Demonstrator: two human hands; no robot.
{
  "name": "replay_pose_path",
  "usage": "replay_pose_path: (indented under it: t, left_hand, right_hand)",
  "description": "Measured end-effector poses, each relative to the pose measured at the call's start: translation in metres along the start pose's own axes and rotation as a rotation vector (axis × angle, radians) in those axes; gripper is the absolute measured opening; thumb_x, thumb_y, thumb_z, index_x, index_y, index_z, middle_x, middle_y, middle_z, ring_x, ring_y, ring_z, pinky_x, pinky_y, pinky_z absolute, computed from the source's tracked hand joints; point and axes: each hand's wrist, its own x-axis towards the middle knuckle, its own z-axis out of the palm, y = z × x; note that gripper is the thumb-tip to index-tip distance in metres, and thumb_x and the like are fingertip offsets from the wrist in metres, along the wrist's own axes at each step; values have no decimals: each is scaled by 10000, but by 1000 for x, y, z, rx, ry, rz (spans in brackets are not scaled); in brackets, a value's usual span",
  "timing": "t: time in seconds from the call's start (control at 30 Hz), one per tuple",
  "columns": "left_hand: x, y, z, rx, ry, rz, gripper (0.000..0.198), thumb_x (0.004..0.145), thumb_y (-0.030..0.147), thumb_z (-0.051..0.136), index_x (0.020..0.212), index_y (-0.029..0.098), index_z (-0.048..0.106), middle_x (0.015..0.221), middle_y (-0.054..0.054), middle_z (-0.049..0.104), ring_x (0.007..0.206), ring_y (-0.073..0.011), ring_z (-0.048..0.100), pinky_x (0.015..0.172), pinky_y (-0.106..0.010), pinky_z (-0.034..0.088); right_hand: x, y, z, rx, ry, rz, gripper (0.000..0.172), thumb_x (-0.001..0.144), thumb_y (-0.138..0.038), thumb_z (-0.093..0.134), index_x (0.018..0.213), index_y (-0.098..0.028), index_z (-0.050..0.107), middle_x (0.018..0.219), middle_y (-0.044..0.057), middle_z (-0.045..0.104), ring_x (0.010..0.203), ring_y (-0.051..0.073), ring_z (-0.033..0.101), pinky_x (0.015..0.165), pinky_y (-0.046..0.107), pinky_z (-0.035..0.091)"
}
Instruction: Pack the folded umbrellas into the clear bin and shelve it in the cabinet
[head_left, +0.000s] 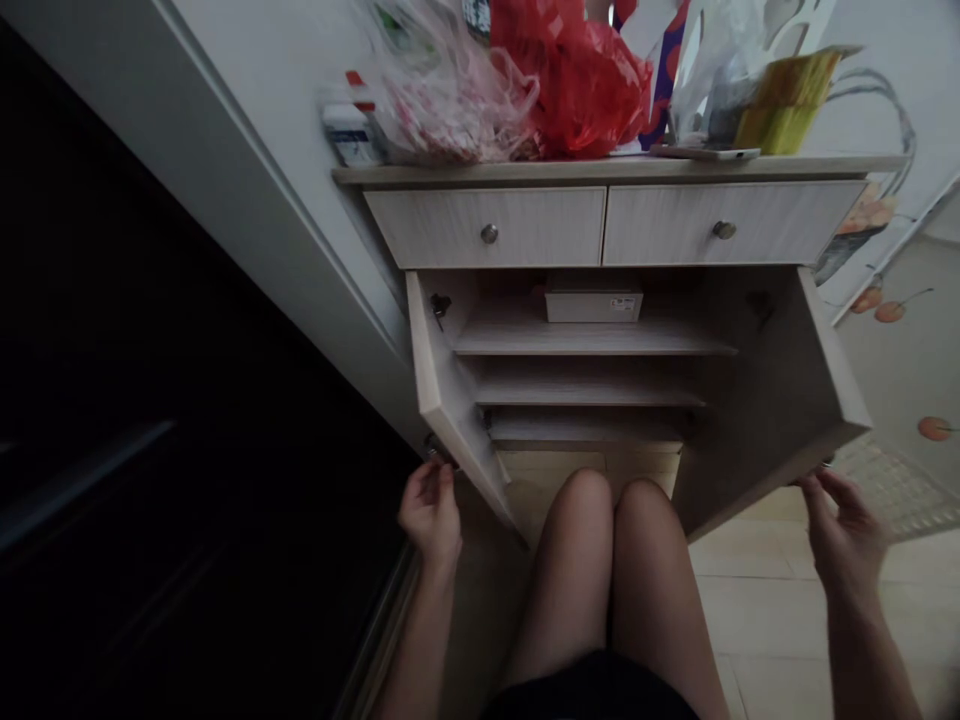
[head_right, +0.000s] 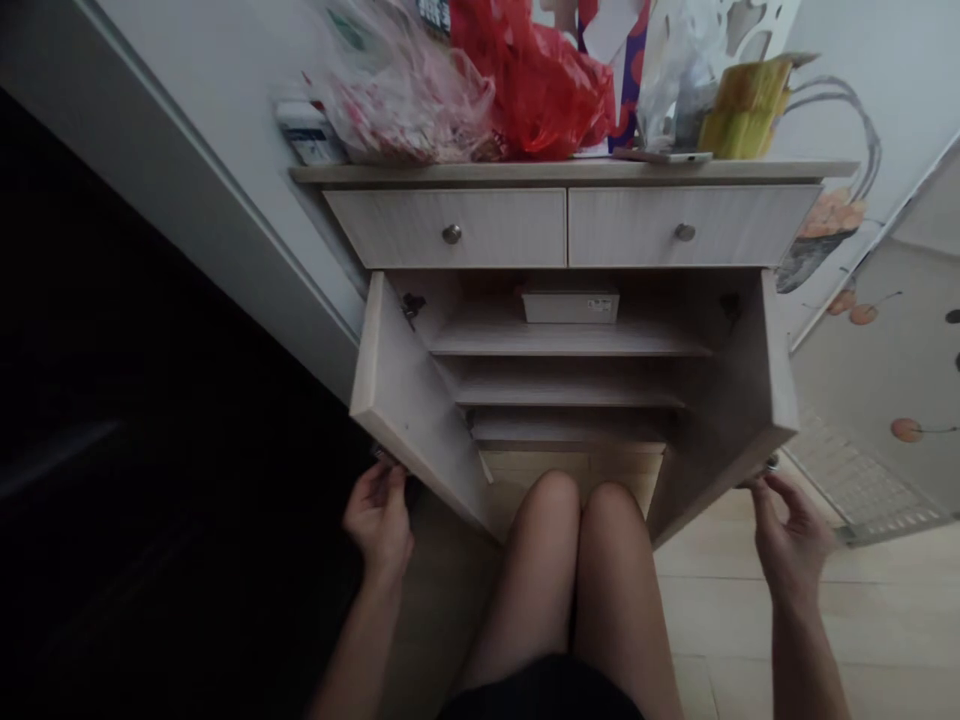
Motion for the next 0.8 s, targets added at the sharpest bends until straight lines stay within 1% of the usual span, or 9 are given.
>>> replay_pose_path:
  t: [0.1, 0.23, 0.33, 0.47, 0.53, 0.7, 0.8]
  left_hand:
    - [-10, 0, 20, -17, -96, -19, 500, 623, 599, 799, 862, 175, 685, 828, -68, 733, 741, -196, 703, 726, -331, 586]
    - [-20, 1, 51, -79, -256, -53, 485, 640, 585, 802, 860, 165, 704, 840, -84, 744, 778, -221, 726, 766, -354, 599]
    - [-25, 0, 78, -70, -351, 8, 426, 688, 552, 787, 851, 165, 718, 837, -88, 741, 776, -218, 721, 769, -347, 587]
    - [-30, -1, 115, 32, -416, 170, 351, 776, 514, 724, 830, 167, 727, 815, -85, 728, 775, -204, 695, 788, -335, 550]
    - [-32, -1, 133, 66, -434, 227, 305, 804, 472, 707, 816, 168, 723, 809, -83, 724, 791, -207, 689, 792, -330, 537]
    - [-29, -2, 171, 146, -508, 262, 160, 819, 328, 719, 799, 170, 703, 820, -73, 728, 795, -197, 680, 799, -315, 512]
    - [-26, -4, 190, 192, -546, 291, 118, 811, 279, 734, 791, 171, 692, 820, -66, 729, 795, -194, 677, 793, -306, 498]
  right_hand:
    - [-6, -22, 19, 21, -76, -47, 499, 730, -742, 618, 806, -257, 711, 858, 118, 732, 921, 361, 692, 901, 541, 506]
    - [-12, -48, 44, 116, -118, -161, 442, 780, -681, 623, 815, -247, 693, 886, 88, 728, 910, 301, 683, 883, 469, 513]
    - [-14, -58, 65, 164, -166, -194, 434, 799, -654, 621, 810, -225, 690, 888, 90, 726, 889, 276, 682, 856, 431, 522]
    - [-15, -70, 101, 210, -228, -214, 433, 822, -630, 612, 819, -203, 690, 867, 92, 724, 858, 258, 683, 826, 407, 526]
    - [-15, -79, 122, 217, -243, -238, 433, 841, -620, 593, 823, -197, 682, 857, 94, 720, 842, 254, 680, 811, 402, 524]
    - [-13, -106, 174, 193, -278, -276, 447, 899, -603, 519, 857, -184, 672, 890, 111, 720, 838, 245, 680, 803, 378, 511]
    - [-11, -114, 197, 124, -287, -272, 453, 937, -582, 463, 874, -183, 667, 931, 117, 724, 865, 238, 678, 825, 370, 494]
